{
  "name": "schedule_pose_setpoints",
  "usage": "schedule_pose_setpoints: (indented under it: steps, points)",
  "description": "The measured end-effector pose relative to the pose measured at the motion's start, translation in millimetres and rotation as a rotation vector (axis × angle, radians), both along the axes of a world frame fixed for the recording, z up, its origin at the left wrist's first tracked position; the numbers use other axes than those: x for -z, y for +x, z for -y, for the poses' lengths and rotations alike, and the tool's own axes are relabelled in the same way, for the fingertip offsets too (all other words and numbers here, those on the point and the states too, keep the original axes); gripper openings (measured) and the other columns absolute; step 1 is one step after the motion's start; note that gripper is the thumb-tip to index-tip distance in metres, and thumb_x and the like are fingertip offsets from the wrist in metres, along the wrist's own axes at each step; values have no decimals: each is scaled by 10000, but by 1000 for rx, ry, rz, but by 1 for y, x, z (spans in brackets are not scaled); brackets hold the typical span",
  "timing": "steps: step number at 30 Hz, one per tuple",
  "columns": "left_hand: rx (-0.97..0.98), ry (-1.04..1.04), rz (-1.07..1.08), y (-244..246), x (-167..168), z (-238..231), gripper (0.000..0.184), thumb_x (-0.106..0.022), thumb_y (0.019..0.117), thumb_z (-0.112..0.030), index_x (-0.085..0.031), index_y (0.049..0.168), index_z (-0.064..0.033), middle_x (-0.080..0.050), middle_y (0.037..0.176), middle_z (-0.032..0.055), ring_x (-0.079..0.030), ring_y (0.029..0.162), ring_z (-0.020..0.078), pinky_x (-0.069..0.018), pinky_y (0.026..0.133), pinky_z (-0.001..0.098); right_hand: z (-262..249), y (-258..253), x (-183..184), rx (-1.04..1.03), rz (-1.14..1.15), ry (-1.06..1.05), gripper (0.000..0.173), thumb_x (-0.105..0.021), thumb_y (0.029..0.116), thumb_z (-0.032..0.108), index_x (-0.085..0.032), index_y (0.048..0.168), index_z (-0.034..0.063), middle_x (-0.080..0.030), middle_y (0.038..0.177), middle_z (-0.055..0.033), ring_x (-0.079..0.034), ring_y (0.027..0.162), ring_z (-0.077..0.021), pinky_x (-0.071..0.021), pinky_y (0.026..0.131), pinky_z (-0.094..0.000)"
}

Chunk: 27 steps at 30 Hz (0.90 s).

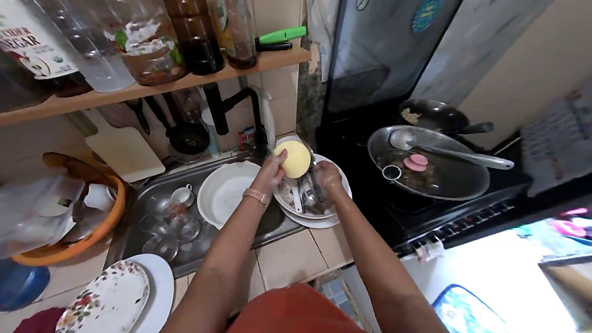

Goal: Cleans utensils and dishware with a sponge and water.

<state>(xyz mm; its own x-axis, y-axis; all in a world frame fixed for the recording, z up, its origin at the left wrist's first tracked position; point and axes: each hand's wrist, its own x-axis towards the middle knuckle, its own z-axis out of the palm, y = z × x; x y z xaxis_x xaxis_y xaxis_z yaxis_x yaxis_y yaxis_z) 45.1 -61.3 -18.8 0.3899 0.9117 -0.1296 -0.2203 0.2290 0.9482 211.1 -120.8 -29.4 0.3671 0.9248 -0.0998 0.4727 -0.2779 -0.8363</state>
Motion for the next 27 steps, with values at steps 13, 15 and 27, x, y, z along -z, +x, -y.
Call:
schedule_pose_setpoints:
  steps: [13,15,27]
  points:
    - [-75,191,-274,13,-15,4,530,-643,1021,-304,-474,1447,-39,-596,1348,204,-621,1161,309,-528,969,480,33,-10,-4,-65,13,85,296,-473,1084,109,-669,1185,-88,-659,1178,-307,-634,1124,-430,-473,1004,-588]
    - [-159,226,-260,5,-21,-3,503,-604,1040,-317,-480,1444,-45,-596,1349,198,-621,1157,307,-532,961,479,37,-1,3,-29,-39,74,275,-491,1069,91,-661,1208,-75,-656,1195,-297,-634,1123,-420,-479,998,-588]
    - [133,-8,214,29,-7,22,576,-233,1059,-639,-535,1292,-208,-659,990,-4,-643,803,91,-558,693,261,12,-31,7,-48,-650,171,258,-414,1112,242,-567,1018,56,-387,626,53,-355,474,-31,-345,457,-188]
